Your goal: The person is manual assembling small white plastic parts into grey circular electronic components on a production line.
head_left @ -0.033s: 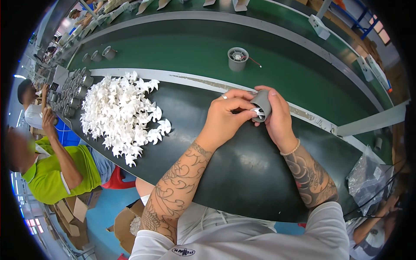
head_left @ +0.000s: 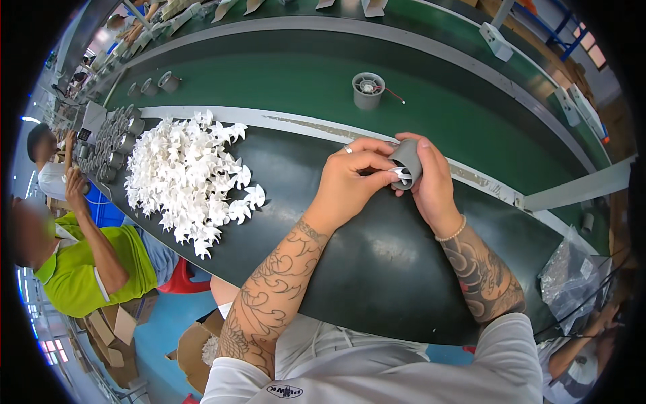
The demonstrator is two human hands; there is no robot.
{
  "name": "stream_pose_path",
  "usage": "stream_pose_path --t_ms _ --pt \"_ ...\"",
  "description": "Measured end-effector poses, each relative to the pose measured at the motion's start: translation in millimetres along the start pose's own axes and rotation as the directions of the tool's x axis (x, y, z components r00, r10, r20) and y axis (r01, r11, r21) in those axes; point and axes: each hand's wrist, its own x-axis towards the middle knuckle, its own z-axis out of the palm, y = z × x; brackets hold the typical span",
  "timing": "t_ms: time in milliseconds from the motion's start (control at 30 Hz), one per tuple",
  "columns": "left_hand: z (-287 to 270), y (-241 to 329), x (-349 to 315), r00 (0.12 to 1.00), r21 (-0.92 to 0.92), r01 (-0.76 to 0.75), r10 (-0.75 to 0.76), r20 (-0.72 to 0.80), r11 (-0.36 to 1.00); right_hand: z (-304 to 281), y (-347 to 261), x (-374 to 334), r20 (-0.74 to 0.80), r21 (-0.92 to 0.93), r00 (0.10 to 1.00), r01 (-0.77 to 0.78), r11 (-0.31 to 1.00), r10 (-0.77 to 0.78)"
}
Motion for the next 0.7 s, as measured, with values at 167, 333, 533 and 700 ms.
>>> stream_pose_path --t_ms 167,333,533,700 --pt "-3 -3 0 0.997 -0.113 0.079 -0.077 0.029 0.99 0 1 0 0.005 0.018 1.0 -0.006 1.0 0.006" --pt "-2 -4 0 0.996 -0.08 0.083 -0.081 0.028 0.993 -1 2 0 0.022 -0.009 1.0 0.018 1.0 -0.018" --pt "-2 -3 1 0.992 -0.059 0.128 -0.127 0.01 0.99 0 0 2 0.01 -0.1 0.999 -0.034 0.994 0.035" --pt "-8 -10 1 0.973 -0.217 0.232 -0.226 0.052 0.948 0 -1 -3 0.016 -0.286 1.0 -0.003 0.958 0.008"
